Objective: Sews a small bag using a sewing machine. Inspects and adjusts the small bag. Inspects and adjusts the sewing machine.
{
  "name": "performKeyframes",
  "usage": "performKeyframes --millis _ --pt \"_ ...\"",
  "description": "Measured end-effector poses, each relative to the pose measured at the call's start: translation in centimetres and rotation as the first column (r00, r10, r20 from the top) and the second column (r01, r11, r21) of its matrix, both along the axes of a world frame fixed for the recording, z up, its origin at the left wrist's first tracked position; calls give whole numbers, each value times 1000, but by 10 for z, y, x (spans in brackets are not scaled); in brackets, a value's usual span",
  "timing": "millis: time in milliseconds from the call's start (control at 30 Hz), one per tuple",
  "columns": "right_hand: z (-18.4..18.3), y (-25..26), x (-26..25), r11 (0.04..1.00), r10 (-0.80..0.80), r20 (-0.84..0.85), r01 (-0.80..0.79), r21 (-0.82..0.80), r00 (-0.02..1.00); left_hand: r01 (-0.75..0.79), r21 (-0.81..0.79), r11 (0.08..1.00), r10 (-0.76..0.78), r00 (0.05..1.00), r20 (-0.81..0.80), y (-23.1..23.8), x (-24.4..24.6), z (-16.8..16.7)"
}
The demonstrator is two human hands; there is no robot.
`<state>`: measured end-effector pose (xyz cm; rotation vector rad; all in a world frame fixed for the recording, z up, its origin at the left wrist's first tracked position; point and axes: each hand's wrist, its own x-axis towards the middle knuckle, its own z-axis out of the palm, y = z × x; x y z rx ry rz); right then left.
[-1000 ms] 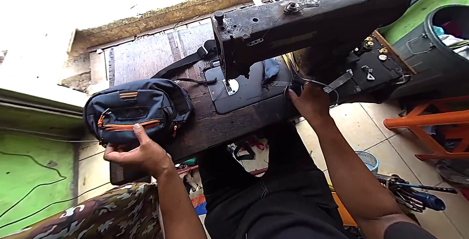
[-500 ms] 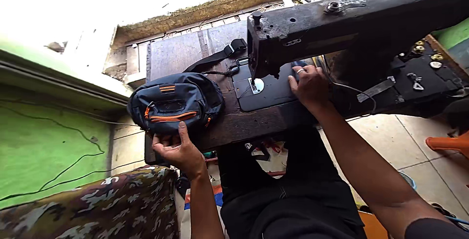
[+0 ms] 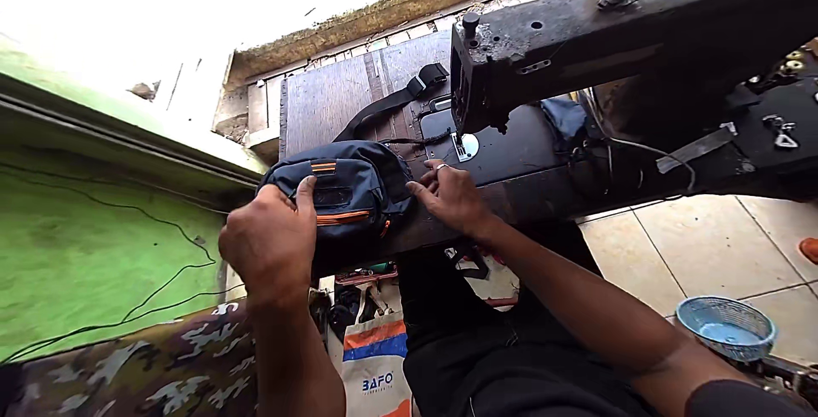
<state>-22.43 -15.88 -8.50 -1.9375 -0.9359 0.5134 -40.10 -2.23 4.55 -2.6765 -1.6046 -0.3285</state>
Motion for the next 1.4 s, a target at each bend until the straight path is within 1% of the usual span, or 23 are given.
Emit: performKeyframes --millis 33,67,100,133,167,200,233,267,300,367,467,567,633,700,733,767,833,900,967,1067,1133,1233,1400 --pt "4 12 -3 999 -1 -63 -1 -32 998 132 7 991 -132 991 -33 6 15 7" --pt "8 21 -6 998 -11 -131 3 -68 991 313 -19 949 -314 948 -44 15 32 11" --pt "8 27 -8 997 -26 -164 13 -76 986 515 -80 854 -518 855 -27 28 53 10" --pt "6 29 -10 999 -23 -178 16 -37 984 699 -141 701 -706 709 6 42 72 1" --pt "4 29 -10 999 19 -210 -11 41 978 824 -213 524 -836 546 56 56 89 -11" --pt "2 27 -8 989 98 -276 -63 134 956 885 -283 369 -909 408 90 68 102 -23" --pt "0 22 -6 966 200 -360 -122 227 911 901 -340 270 -942 320 100 75 109 -32" --pt "-2 17 -4 934 302 -433 -173 312 849 899 -380 217 -959 269 90 80 112 -37" --pt "-2 11 -3 901 384 -484 -204 383 786 883 -425 198 -966 250 69 83 109 -35" --pt "4 0 -2 845 486 -518 -227 484 704 877 -449 170 -968 234 92 80 94 -18" --pt "23 -9 -8 797 552 -493 -252 549 672 891 -419 176 -947 270 176 64 58 9" --pt "48 -20 -18 721 648 -401 -350 599 647 912 -349 218 -903 324 283 42 18 32" --pt "63 -30 -21 644 721 -308 -436 629 621 914 -325 243 -868 355 348 24 -8 51" --pt "74 -39 -21 547 792 -214 -510 664 571 894 -345 287 -805 420 419 7 -32 72" --pt "77 -44 -20 505 822 -198 -521 689 535 877 -367 311 -757 461 462 -2 -43 80" --pt "81 -50 -21 476 845 -208 -515 713 493 857 -393 333 -697 504 510 -12 -51 85" --pt "84 -61 -25 455 868 -249 -484 748 431 804 -464 372 -545 594 592 -35 -64 84" --pt "83 -72 -29 477 865 -312 -453 753 392 743 -552 379 -376 669 641 -55 -75 71" --pt "75 -82 -34 528 844 -403 -418 739 354 705 -616 350 -217 701 679 -71 -80 53" --pt "56 -94 -41 589 808 -502 -391 708 308 694 -651 306 15 681 732 -87 -80 18" --pt "42 -101 -42 612 791 -525 -383 692 315 696 -655 293 110 656 747 -97 -78 -4" --pt "29 -113 -42 647 762 -553 -370 666 337 698 -655 288 156 641 752 -110 -72 -24" --pt "22 -133 -40 739 672 -659 -246 628 338 722 -628 291 127 621 773 -122 -60 -29"
